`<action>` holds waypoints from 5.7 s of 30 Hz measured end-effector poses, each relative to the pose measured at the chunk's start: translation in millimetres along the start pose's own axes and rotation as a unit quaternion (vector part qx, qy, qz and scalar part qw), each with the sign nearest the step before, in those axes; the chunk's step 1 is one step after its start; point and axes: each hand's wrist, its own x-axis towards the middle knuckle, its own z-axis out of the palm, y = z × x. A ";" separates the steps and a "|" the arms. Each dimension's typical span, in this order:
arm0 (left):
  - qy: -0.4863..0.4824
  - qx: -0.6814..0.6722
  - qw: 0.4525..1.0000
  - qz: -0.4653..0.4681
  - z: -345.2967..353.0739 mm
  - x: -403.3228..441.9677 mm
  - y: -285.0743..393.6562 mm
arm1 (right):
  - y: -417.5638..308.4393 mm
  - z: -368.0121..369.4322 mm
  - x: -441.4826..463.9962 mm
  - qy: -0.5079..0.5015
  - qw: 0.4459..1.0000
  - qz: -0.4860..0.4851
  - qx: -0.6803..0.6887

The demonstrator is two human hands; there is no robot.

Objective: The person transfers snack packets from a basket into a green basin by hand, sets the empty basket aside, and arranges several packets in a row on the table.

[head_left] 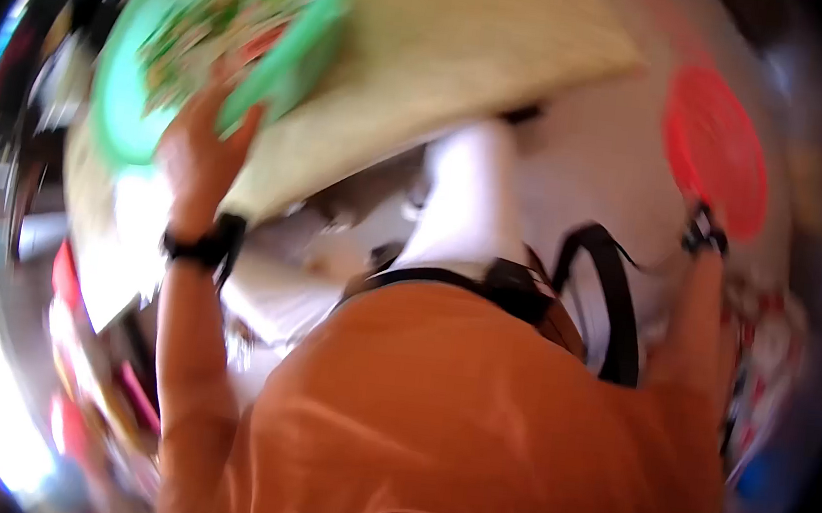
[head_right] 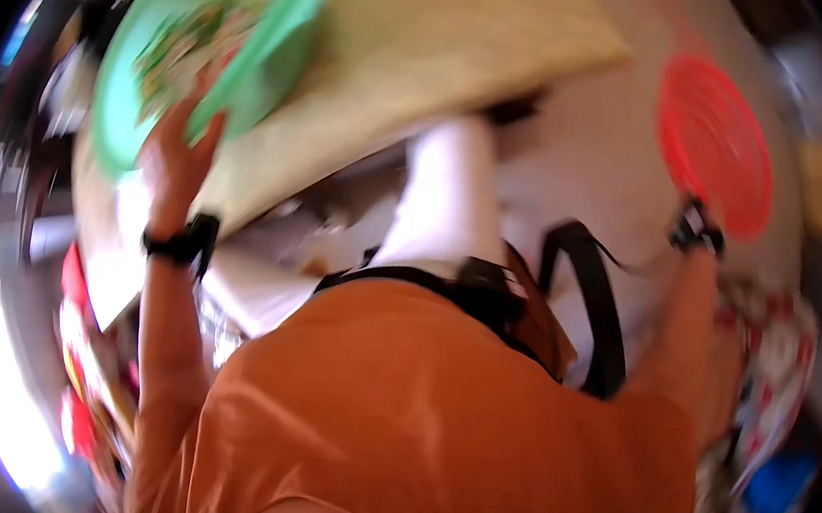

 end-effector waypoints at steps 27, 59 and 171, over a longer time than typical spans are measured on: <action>0.141 -0.059 0.946 -0.286 -19.2 -69.4 -40.4 | -46.2 419.1 -100.1 -0.430 0.866 0.241 0.079; 0.140 0.015 0.978 -0.156 -108.0 -158.7 -75.5 | 5.2 406.2 -229.7 -0.564 0.804 0.189 -0.018; -0.088 0.018 0.617 -0.782 170.7 -607.2 -137.9 | 235.1 554.6 -387.4 -0.390 0.820 0.057 -0.416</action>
